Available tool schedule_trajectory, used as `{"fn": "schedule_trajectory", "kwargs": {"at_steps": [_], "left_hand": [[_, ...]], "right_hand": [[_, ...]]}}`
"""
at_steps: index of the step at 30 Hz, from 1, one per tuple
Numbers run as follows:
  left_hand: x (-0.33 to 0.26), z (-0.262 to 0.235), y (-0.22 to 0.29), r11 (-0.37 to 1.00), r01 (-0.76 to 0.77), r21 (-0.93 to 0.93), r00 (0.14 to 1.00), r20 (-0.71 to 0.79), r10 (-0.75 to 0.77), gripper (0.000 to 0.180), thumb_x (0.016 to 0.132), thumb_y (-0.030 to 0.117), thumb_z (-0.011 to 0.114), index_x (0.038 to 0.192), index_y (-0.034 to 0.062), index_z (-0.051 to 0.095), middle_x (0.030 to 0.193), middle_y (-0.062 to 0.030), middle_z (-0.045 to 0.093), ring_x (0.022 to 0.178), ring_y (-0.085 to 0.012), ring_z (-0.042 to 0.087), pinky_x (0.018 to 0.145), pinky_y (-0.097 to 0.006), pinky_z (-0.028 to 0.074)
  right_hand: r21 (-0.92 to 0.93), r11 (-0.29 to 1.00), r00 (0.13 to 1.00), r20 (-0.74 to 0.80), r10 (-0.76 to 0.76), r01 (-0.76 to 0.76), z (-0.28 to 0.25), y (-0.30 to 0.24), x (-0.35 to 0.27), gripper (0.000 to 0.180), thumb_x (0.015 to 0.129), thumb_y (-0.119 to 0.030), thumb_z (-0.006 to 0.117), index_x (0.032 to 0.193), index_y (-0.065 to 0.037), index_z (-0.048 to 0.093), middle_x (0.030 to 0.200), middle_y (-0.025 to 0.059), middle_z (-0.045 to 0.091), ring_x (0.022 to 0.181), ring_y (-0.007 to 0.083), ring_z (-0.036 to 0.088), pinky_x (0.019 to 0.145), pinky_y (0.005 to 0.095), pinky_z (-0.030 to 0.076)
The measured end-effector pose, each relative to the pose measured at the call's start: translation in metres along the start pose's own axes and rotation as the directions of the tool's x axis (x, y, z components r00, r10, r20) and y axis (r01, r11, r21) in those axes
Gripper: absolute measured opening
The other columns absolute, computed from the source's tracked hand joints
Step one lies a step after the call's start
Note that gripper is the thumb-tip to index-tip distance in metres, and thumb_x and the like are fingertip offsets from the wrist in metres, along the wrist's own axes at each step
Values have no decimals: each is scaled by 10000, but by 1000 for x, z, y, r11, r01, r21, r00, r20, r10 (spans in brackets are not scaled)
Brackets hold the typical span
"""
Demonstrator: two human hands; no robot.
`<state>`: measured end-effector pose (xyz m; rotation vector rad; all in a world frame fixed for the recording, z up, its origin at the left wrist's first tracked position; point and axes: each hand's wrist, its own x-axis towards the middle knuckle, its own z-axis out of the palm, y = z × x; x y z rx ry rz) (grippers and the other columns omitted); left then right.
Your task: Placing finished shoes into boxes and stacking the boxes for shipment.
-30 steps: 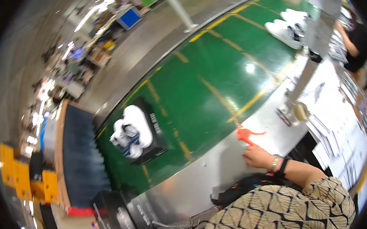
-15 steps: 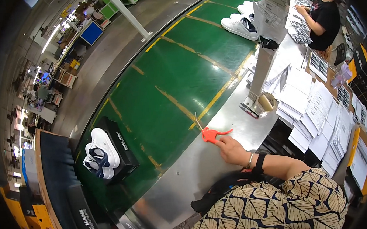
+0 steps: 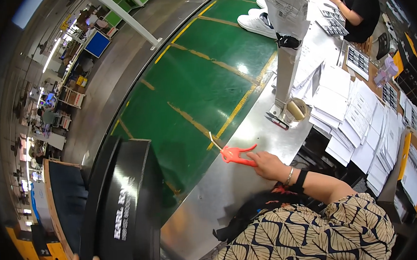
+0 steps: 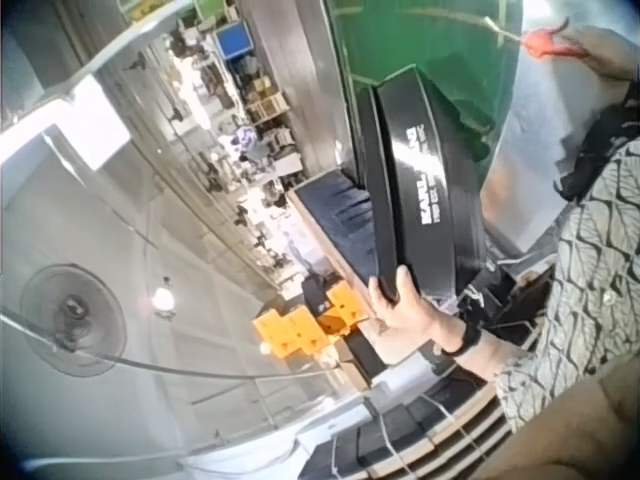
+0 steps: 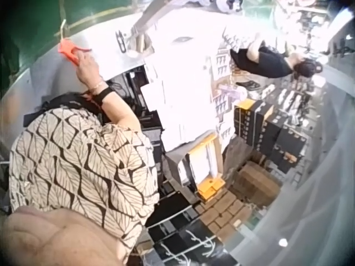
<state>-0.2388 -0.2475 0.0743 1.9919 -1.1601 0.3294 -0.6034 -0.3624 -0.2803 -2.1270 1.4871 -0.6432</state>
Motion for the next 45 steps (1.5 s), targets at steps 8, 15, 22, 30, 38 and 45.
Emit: {"fn": "schedule_trajectory", "kwargs": {"at_steps": [8, 15, 22, 30, 38, 45], "left_hand": [[46, 120, 37, 962, -206, -179, 949, 204, 241, 455, 702, 53, 711, 1109, -18, 521, 1012, -77, 540, 940, -151, 503, 864, -256, 383], [58, 225, 66, 860, -102, -500, 905, 311, 289, 482, 868, 258, 588, 1230, -22, 437, 1189, -144, 496, 1104, -197, 462, 964, -312, 334], [42, 246, 93, 894, -25, -448, 667, 658, 349, 440, 853, 251, 611, 1203, 19, 481, 1043, -57, 555, 922, -114, 517, 826, -238, 411], [41, 275, 102, 892, -358, -278, 803, 397, 446, 546, 810, 448, 576, 1092, -19, 556, 1026, -201, 589, 975, -325, 537, 867, -380, 399], [36, 281, 102, 873, -463, -153, 790, 375, 485, 532, 827, 440, 537, 1103, -16, 543, 1054, -176, 582, 994, -314, 525, 883, -385, 363], [38, 282, 94, 864, -480, -149, 791, 352, 500, 523, 826, 441, 551, 1086, -12, 550, 1029, -163, 590, 971, -307, 529, 855, -395, 371]], "right_hand": [[496, 789, 920, 324, 220, -363, -77, 25, -22, 785, 654, -27, 588, 1357, -47, 238, 826, 61, 522, 726, 157, 504, 640, 270, 426], [519, 634, 798, 529, 289, -574, -120, 44, -51, 775, 665, -121, 633, 1357, -68, 287, 853, 53, 532, 758, 137, 500, 672, 242, 409], [226, 748, 636, 703, 319, -625, -158, 51, -72, 619, 655, -266, 659, 1208, -64, 468, 822, 96, 588, 759, 211, 556, 705, 296, 427], [39, 824, 673, 599, 434, -566, -138, 32, -61, 523, 713, -497, 642, 1014, -70, 602, 808, 151, 634, 761, 290, 620, 680, 345, 466], [209, 947, 898, 416, 141, -246, -84, 25, -38, 479, 746, -251, 613, 1171, -91, 463, 981, 183, 571, 890, 357, 562, 766, 400, 448], [84, 938, 899, 326, 293, -336, -77, -4, -21, 363, 740, -364, 615, 1000, -117, 555, 848, 147, 615, 814, 335, 592, 701, 413, 459]]}}
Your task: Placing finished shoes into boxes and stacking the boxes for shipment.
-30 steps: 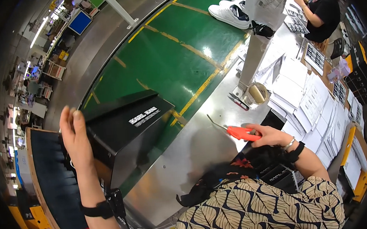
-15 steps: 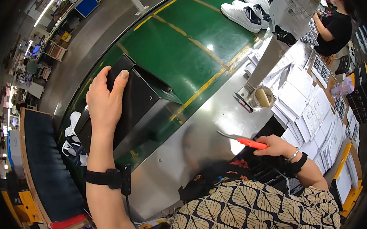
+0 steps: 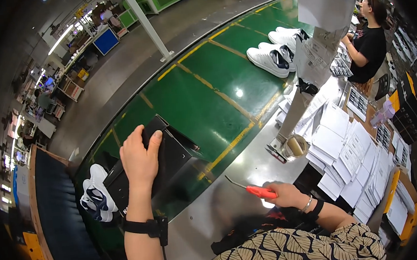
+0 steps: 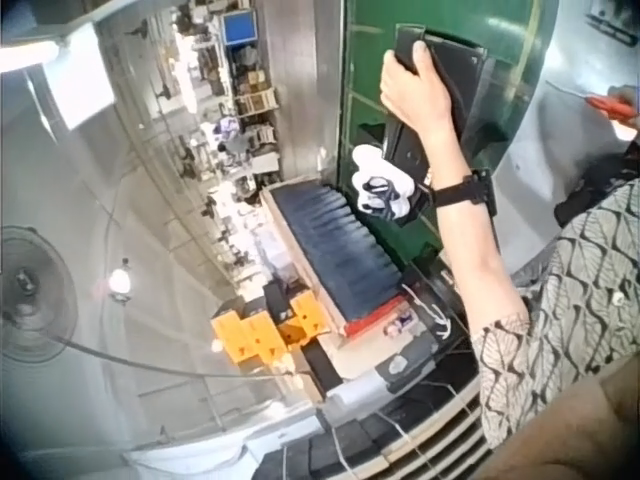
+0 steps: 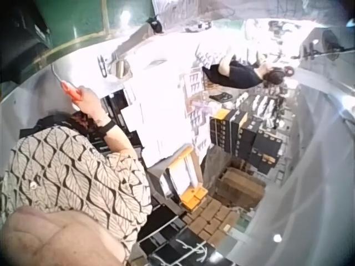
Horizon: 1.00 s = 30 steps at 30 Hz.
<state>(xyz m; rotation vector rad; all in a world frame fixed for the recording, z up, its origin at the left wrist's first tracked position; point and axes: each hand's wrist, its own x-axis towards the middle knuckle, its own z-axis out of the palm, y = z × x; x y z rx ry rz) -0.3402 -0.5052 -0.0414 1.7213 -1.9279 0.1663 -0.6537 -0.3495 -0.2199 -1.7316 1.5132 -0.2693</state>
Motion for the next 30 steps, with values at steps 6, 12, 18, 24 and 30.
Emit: {"fn": "schedule_trajectory", "kwargs": {"at_steps": [6, 12, 18, 24, 30], "left_hand": [[-3, -4, -8, 995, 86, 43, 996, -22, -85, 518, 841, 431, 527, 1115, -8, 541, 1069, -164, 578, 1014, -303, 514, 901, -391, 346], [-3, 1, -16, 990, 127, 67, 990, -77, -121, 516, 845, 413, 526, 1136, -13, 525, 1084, -163, 572, 1030, -301, 507, 911, -400, 337], [-8, -2, -15, 994, 102, 49, 993, -58, -99, 502, 838, 394, 541, 1131, -14, 525, 1083, -163, 570, 1021, -300, 507, 904, -398, 337], [-14, -4, -17, 995, 79, 58, 995, -70, -75, 493, 838, 377, 549, 1134, -16, 518, 1084, -163, 566, 1014, -301, 504, 902, -409, 331], [-19, -7, -19, 995, 66, 74, 997, -45, -63, 476, 851, 352, 537, 1150, -16, 501, 1098, -163, 555, 1030, -305, 493, 911, -412, 321]], "right_hand": [[-45, 999, 998, 64, 3, -1, 4, -22, 6, 369, 729, -414, 628, 966, -136, 574, 830, 121, 623, 812, 319, 594, 688, 408, 464], [-22, 1000, 1000, 10, -20, 20, 14, -11, 18, 505, 732, -376, 638, 1105, -80, 472, 956, 164, 584, 872, 335, 582, 736, 407, 464], [-37, 999, 995, -99, -19, 16, 20, -9, 50, 657, 756, -353, 645, 1242, -39, 334, 983, 214, 539, 874, 355, 570, 711, 400, 471], [-157, 986, 994, -88, -69, 54, 13, -14, 69, 668, 769, -312, 609, 1308, -89, 283, 1068, 217, 503, 863, 374, 581, 682, 434, 491], [-69, 992, 969, -217, -116, 103, 0, -4, 111, 537, 787, -300, 614, 1245, -91, 426, 1056, 168, 530, 852, 296, 583, 735, 374, 483]]}}
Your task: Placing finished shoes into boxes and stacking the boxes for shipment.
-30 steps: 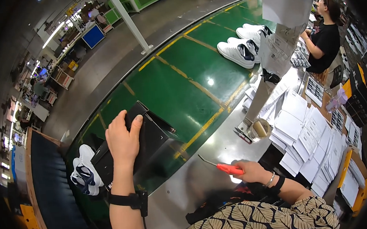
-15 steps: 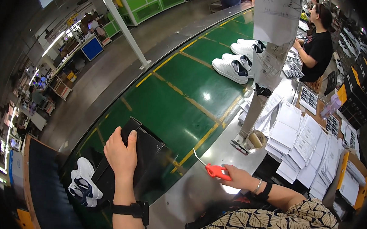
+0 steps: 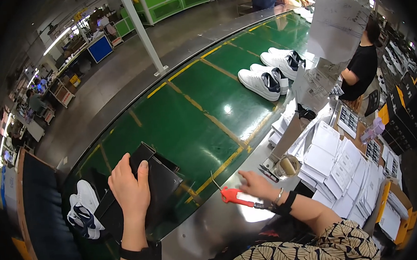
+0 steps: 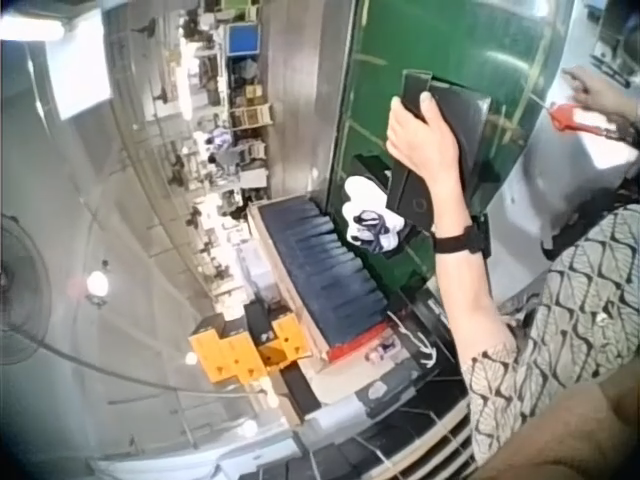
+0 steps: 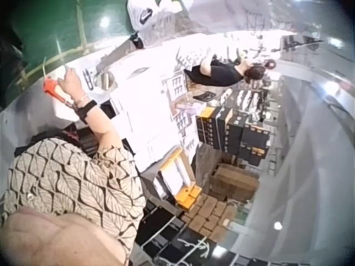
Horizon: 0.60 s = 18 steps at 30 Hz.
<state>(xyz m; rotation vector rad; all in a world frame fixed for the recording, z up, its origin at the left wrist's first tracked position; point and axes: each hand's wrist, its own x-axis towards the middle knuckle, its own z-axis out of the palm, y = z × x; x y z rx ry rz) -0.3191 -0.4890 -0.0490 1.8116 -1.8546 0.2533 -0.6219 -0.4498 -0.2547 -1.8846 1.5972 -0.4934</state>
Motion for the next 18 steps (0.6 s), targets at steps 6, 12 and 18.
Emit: {"fn": "schedule_trajectory", "kwargs": {"at_steps": [6, 12, 18], "left_hand": [[2, 0, -6, 1000, 17, -4, 999, 30, -17, 469, 855, 331, 534, 1162, -20, 489, 1111, -167, 543, 1049, -308, 483, 931, -416, 307], [5, -2, -12, 997, 70, -11, 994, 81, -69, 443, 862, 296, 529, 1162, -27, 486, 1100, -168, 545, 1046, -306, 483, 941, -399, 306], [7, -2, -24, 989, 136, -57, 982, 141, -127, 428, 861, 255, 523, 1181, -26, 475, 1098, -171, 538, 1042, -312, 475, 938, -393, 315]], "right_hand": [[506, 847, 953, -143, 267, -161, -19, 25, 88, 401, 736, -196, 611, 1102, -52, 536, 760, 87, 545, 736, 185, 547, 666, 316, 448], [928, 365, 754, -184, 630, -78, -58, 31, 177, 587, 775, -196, 606, 1265, 0, 350, 916, 76, 535, 764, 153, 553, 605, 259, 442], [950, 254, 494, -312, 811, 183, -95, 85, 246, 307, 792, -311, 590, 974, -92, 474, 809, 49, 520, 689, 156, 557, 564, 308, 434]]}}
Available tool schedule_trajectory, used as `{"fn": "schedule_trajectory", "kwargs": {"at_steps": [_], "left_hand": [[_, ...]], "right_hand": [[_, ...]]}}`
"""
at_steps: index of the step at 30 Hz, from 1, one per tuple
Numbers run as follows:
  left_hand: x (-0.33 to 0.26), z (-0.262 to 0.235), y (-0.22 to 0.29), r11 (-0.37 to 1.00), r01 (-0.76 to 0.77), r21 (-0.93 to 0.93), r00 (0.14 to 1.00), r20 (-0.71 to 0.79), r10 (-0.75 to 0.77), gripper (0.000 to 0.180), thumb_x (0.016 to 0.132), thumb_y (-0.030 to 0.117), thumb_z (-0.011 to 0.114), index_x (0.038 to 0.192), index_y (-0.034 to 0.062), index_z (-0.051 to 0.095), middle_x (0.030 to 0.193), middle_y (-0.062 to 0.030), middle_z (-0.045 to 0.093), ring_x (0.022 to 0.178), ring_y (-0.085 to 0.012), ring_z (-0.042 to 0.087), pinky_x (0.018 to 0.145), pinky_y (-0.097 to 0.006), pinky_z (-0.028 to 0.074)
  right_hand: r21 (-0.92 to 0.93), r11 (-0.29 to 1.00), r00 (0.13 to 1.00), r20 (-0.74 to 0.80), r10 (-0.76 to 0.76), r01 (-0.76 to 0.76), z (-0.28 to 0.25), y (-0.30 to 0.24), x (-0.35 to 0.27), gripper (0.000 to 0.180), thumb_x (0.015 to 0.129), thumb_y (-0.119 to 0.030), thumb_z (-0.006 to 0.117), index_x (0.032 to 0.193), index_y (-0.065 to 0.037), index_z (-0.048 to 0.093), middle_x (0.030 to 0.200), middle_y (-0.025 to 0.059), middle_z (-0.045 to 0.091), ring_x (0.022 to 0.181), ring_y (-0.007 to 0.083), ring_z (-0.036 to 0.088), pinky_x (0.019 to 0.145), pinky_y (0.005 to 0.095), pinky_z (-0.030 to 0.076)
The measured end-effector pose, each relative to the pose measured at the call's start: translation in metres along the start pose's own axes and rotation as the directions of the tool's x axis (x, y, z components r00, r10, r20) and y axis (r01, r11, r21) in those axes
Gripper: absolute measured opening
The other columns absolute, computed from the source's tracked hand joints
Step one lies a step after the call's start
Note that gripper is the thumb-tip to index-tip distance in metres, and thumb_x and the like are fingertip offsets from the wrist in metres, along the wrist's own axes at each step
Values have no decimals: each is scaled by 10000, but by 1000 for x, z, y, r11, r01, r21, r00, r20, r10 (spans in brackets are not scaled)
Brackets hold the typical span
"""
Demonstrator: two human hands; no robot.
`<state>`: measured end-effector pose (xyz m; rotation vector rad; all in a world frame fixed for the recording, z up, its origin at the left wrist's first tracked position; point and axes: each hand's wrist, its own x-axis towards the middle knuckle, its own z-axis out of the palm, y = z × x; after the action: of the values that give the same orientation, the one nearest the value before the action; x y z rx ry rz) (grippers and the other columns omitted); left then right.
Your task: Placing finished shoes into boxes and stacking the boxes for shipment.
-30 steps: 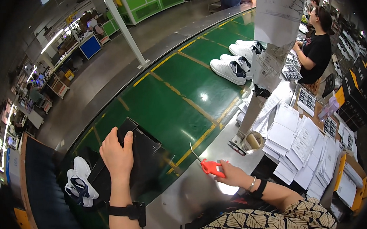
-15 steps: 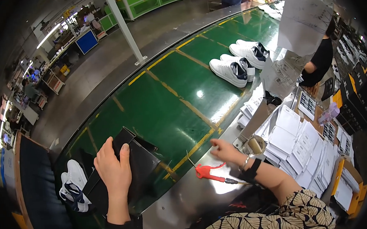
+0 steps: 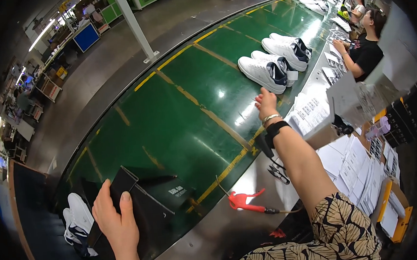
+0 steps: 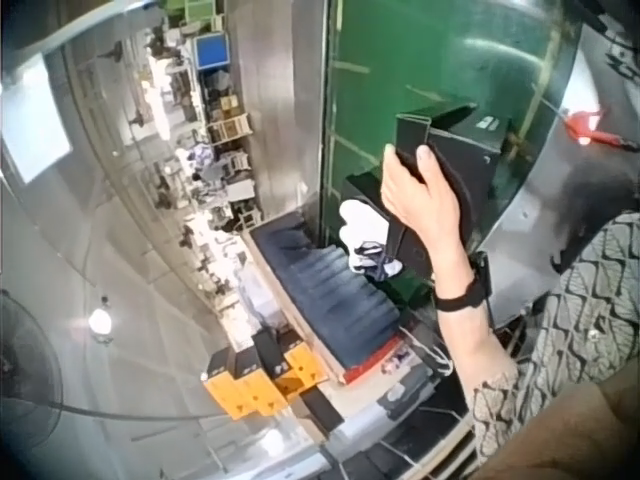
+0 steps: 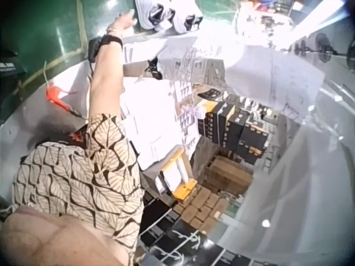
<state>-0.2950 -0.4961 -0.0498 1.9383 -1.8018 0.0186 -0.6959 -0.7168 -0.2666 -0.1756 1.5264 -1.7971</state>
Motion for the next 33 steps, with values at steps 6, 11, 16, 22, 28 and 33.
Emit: {"fn": "schedule_trajectory", "kwargs": {"at_steps": [6, 11, 16, 22, 28, 33], "left_hand": [[5, 2, -12, 997, 54, -54, 998, 33, -52, 427, 848, 211, 522, 1204, -19, 465, 1146, -171, 519, 1076, -305, 456, 948, -382, 313], [12, -10, -19, 994, 107, -17, 985, 138, -103, 394, 900, 144, 451, 1254, -26, 428, 1281, -144, 443, 1211, -238, 386, 1024, -331, 245], [13, -2, -25, 991, 99, -86, 989, 121, -88, 402, 898, 145, 442, 1255, -38, 421, 1299, -148, 429, 1236, -244, 360, 1044, -339, 214], [15, -5, -20, 987, 142, -73, 979, 154, -130, 480, 859, 228, 493, 1242, -51, 417, 1182, -183, 473, 1103, -289, 444, 985, -375, 281], [24, -5, -13, 984, -104, 142, 994, 48, 98, 310, 844, 139, 549, 1075, -66, 543, 1053, -166, 589, 913, -264, 564, 814, -311, 446], [5, -7, -17, 997, 66, -49, 995, 77, -62, 428, 854, 132, 507, 1237, -45, 435, 1267, -151, 449, 1199, -247, 387, 1032, -342, 237]], "right_hand": [[308, 951, 983, -180, 27, 30, -23, -28, 85, 456, 813, -423, 541, 1052, -46, 449, 852, 77, 534, 754, 203, 557, 687, 373, 454], [561, 828, 982, -162, 99, 9, -33, -36, 115, 525, 827, -482, 484, 1045, -8, 432, 944, 104, 519, 852, 223, 557, 797, 370, 460], [710, 703, 987, -135, 89, 34, -40, -50, 133, 646, 837, -500, 475, 1071, 98, 403, 1028, 179, 523, 973, 295, 544, 907, 428, 445], [661, 749, 973, -197, 124, 39, -30, -61, 114, 592, 849, -534, 413, 1066, 15, 439, 1076, 154, 509, 1003, 270, 529, 917, 457, 400], [499, 865, 993, -120, 14, 48, -29, -49, 120, 434, 847, -515, 435, 867, -90, 523, 1001, 91, 555, 971, 248, 543, 884, 434, 380], [290, 957, 995, 98, -14, -15, 26, -24, 67, 380, 857, -498, 425, 792, -146, 554, 933, 2, 575, 990, 209, 521, 831, 371, 346]]}}
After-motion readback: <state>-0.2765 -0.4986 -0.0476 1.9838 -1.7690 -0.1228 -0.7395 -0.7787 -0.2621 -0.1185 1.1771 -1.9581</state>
